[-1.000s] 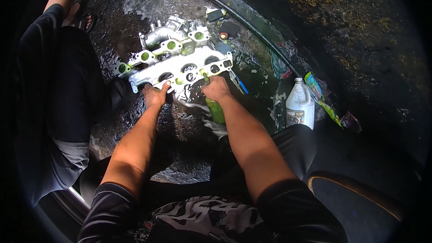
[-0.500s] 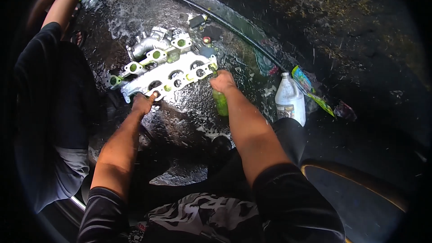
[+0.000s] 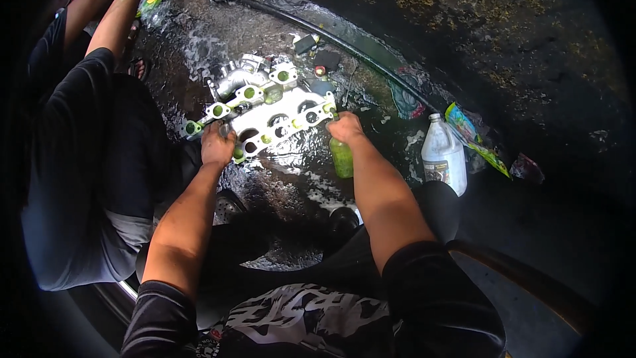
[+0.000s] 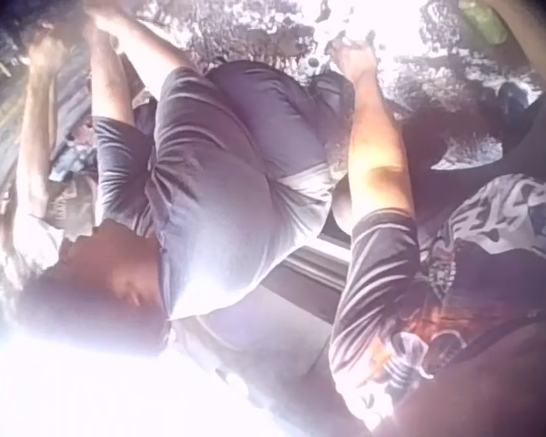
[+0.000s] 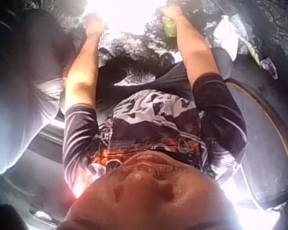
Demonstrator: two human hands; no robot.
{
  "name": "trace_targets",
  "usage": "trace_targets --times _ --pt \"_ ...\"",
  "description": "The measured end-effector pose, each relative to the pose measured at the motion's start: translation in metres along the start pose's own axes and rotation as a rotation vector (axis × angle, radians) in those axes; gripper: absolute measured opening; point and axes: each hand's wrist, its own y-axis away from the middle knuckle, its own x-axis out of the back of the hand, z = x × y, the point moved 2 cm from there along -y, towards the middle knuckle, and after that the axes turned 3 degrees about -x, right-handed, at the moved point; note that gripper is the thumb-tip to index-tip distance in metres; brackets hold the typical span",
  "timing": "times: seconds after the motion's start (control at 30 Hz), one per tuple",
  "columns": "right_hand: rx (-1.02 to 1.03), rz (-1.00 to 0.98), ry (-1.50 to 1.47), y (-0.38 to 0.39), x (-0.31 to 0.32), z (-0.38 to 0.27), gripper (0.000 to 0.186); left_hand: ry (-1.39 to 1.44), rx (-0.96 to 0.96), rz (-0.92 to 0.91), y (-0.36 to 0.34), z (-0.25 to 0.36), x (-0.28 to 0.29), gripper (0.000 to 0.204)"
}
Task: Cleaning an automotive intake manifold with water and degreaser.
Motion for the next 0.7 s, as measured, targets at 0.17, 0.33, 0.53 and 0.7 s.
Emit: trace_targets --times 0.17,0.33,0.53,0.7 --pt "0.024 -0.013 0.004 0.003 -0.003 -0.003 0.048 -0.126 -0.113 0.147 0.000 0.012 0.010 0.057" --pt "0.015 -0.007 0.025 -0.008 -0.003 0.007 0.045 -0.145 -0.378 0.298 -0.023 0.025 0.025 0.053" --pt "0.061 0.014 -0.026 -0.007 -0.016 0.012 0.041 -0.487 -0.228 -0.215 -0.091 0.046 0.014 0.052" --pt "0.043 -0.030 -0.046 0.003 -0.012 0.001 0.037 -0.445 -0.015 -0.348 -0.102 0.057 0.002 0.046"
